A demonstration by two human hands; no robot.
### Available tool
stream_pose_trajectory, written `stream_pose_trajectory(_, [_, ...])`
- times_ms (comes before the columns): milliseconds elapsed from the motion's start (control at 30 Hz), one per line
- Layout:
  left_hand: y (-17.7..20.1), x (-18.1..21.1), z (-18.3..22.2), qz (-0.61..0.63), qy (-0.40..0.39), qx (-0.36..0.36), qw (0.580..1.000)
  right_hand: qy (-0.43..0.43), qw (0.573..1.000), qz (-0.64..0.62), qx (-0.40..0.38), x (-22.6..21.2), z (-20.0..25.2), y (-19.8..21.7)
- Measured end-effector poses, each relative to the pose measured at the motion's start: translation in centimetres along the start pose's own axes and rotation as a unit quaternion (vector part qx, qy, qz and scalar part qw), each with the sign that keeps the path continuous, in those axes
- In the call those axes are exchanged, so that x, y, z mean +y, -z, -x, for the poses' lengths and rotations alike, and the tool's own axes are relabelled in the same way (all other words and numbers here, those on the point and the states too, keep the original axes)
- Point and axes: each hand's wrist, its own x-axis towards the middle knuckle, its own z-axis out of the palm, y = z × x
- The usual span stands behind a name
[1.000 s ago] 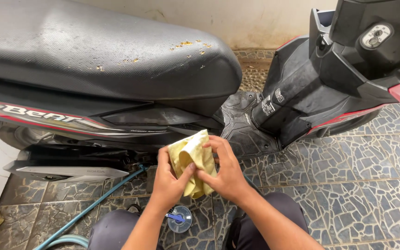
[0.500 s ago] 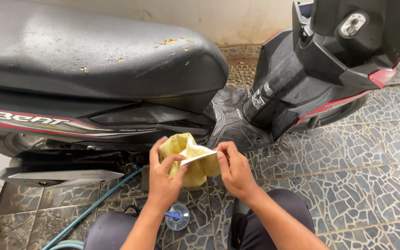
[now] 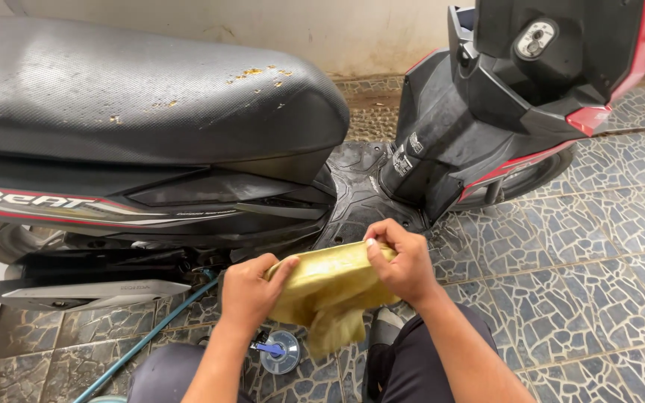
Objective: The person sits on the floor and folds a yellow cloth into a smaller square. They repeatedly unfold and refold the cloth, adjusting the edges and creases with both hands.
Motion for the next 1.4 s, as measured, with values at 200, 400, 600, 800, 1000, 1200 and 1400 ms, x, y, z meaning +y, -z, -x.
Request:
stream_pose_trajectory(200, [4.2, 2.1, -1.2, 0.165, 0.1, -0.09, 0.977, -0.041, 0.998, -0.03, -0.025, 1.1, -0.3, 1.4])
stream_pose_trajectory(400, [5.1, 0.6, -0.7, 0.182, 0.144, -0.13, 0.964, -0.177, 0.907, 0.029, -0.381, -5.4, -2.3, 4.9])
stream_pose_trajectory(600, [6.9, 1.3, -0.5, 0.385, 0.251, -0.107, 0.881, -0.195, 0.876, -0.261, -0.355, 5.2, -0.3, 5.7])
stream_pose_trajectory(800, [5.0, -3.5, 0.0, 0.662, 0.188, -0.227, 0.689, -0.208, 0.715, -0.611, -0.267, 2.1, -1.2, 1.0])
stream_pose_trajectory(1000, [5.1, -0.9, 0.6, 0.579, 0.318, -0.22, 0.718, -0.288, 0.775, -0.448, -0.34, 1.3, -0.2, 0.8])
stream_pose_trajectory(1200, [6.9, -0.1, 0.0, 0.595, 0.288, -0.152, 0.735, -0.403, 0.841, -0.343, -0.112, 3.8, -0.6, 1.1])
stream_pose_trajectory(1400, [5.6, -1.0, 0.1, 0.561, 0.272, -0.105, 0.775, -0.363, 0.89, -0.192, -0.197, 1.8, 0.1, 0.8])
